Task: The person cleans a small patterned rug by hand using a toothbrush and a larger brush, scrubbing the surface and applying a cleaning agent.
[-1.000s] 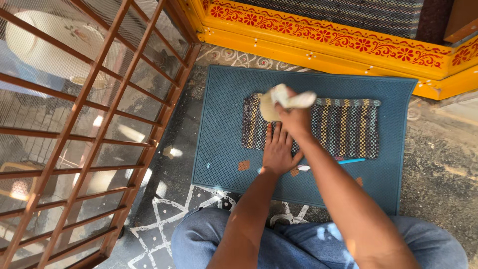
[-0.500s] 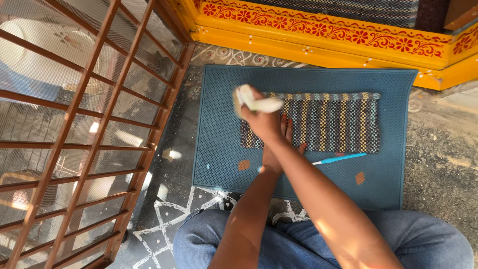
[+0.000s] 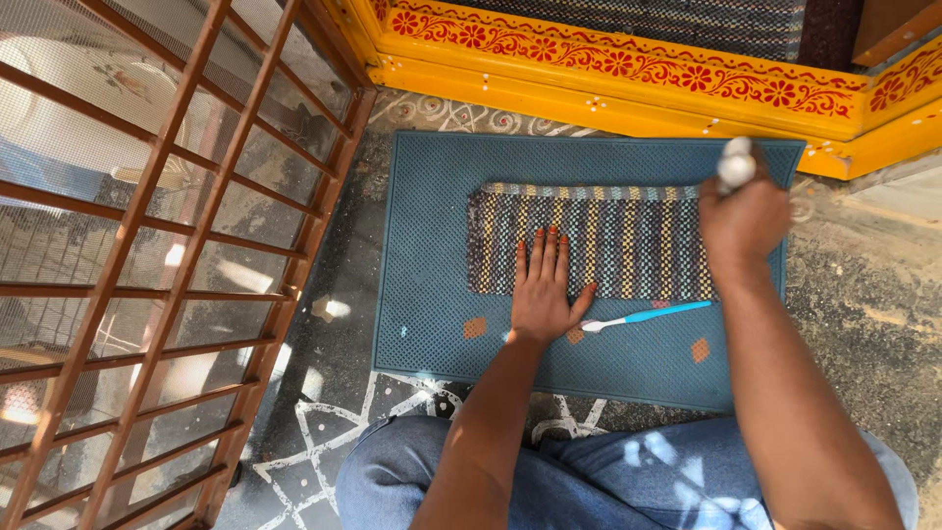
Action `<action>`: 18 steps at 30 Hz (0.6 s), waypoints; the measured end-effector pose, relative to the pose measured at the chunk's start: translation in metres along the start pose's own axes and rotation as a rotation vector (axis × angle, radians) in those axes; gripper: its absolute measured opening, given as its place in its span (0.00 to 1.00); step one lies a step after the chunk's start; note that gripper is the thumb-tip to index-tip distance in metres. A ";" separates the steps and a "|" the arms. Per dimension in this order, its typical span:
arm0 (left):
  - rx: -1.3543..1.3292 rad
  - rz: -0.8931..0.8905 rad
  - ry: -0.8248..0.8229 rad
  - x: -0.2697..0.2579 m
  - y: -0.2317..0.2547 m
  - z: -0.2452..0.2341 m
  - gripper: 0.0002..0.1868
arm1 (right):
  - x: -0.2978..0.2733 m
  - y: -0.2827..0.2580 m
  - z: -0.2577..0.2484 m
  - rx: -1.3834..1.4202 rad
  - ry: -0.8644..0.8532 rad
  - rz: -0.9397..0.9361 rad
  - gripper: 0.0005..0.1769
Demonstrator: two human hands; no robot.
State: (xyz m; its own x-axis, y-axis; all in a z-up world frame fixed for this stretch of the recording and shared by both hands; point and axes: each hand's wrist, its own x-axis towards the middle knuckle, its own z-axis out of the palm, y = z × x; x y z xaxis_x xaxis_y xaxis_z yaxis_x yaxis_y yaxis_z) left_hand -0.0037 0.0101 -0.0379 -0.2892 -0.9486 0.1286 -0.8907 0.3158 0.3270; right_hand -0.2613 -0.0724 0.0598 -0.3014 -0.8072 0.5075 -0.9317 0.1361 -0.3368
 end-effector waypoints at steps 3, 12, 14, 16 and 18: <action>0.026 -0.007 -0.039 0.001 0.000 0.000 0.50 | -0.018 -0.029 0.027 -0.138 -0.296 0.019 0.19; -0.025 0.026 -0.108 -0.002 -0.003 0.000 0.51 | -0.074 -0.160 0.035 1.135 -0.521 0.047 0.29; 0.041 0.011 -0.096 -0.003 -0.001 -0.001 0.49 | -0.068 -0.145 0.042 0.949 -0.450 -0.039 0.27; 0.045 0.001 -0.056 0.000 0.000 -0.004 0.49 | -0.057 -0.117 0.050 0.765 -0.383 -0.037 0.24; -0.015 -0.006 0.006 0.002 0.002 -0.008 0.48 | -0.041 -0.077 0.053 0.652 -0.308 -0.032 0.23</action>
State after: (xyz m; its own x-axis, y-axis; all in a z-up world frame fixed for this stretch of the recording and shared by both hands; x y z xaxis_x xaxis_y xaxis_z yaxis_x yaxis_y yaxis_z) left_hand -0.0032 0.0094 -0.0300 -0.2814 -0.9505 0.1320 -0.8873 0.3101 0.3414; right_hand -0.1665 -0.0799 0.0233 -0.1153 -0.9435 0.3107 -0.5993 -0.1833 -0.7792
